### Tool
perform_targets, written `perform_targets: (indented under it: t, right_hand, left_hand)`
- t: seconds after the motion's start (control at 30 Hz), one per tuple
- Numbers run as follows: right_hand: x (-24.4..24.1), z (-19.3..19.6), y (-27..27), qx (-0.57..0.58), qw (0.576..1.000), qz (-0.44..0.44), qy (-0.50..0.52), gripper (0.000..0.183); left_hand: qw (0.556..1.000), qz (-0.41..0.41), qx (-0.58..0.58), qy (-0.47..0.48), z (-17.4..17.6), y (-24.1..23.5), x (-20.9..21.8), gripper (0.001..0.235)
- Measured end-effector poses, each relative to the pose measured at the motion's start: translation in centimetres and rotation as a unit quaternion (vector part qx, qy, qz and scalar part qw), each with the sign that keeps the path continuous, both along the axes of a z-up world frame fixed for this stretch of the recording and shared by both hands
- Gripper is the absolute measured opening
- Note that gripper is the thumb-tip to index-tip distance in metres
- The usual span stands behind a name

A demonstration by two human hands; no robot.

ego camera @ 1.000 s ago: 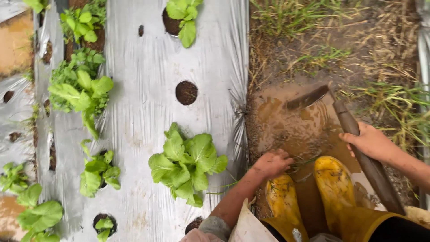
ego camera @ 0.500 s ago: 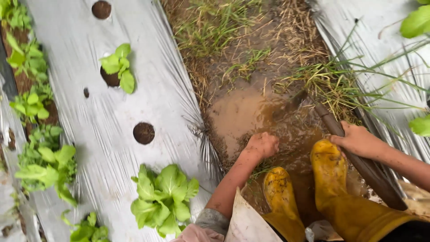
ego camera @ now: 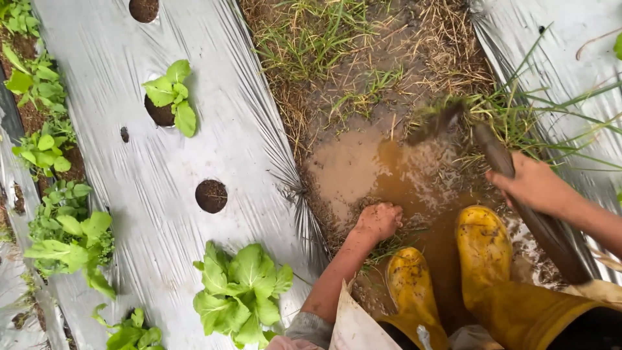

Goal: Digging a trench and removing weeds from a muddy path between vegetable rows using a hoe and hands.

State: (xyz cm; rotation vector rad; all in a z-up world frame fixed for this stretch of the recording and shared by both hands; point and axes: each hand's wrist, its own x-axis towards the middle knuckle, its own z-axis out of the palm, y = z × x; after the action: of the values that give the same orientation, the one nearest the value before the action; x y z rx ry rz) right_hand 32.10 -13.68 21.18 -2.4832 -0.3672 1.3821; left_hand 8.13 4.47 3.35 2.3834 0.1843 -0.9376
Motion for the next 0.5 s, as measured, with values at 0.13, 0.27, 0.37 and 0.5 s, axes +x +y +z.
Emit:
perform_targets:
  t: [0.13, 0.27, 0.37, 0.5]
  right_hand:
    - [-1.7, -1.1, -3.7, -0.093, 0.992, 0.01, 0.08, 0.031]
    - [-1.3, 1.1, -3.3, -0.081, 0.994, -0.006, 0.072, 0.031]
    - [-1.5, 2.5, -1.2, -0.05, 0.993, -0.093, 0.06, 0.022]
    - [-1.8, -0.1, -5.6, -0.069, 0.989, -0.033, 0.13, 0.013]
  left_hand:
    - [1.0, 0.01, -0.013, -0.009, 1.1, 0.4, 0.7, 0.013]
    - [1.0, -0.021, -0.001, 0.001, 0.5, -0.2, 2.2, 0.017]
    - [0.998, -0.041, -0.013, -0.053, -5.9, -1.7, 1.7, 0.013]
    - [0.998, -0.055, 0.003, 0.03, 1.2, -1.9, 4.4, 0.02]
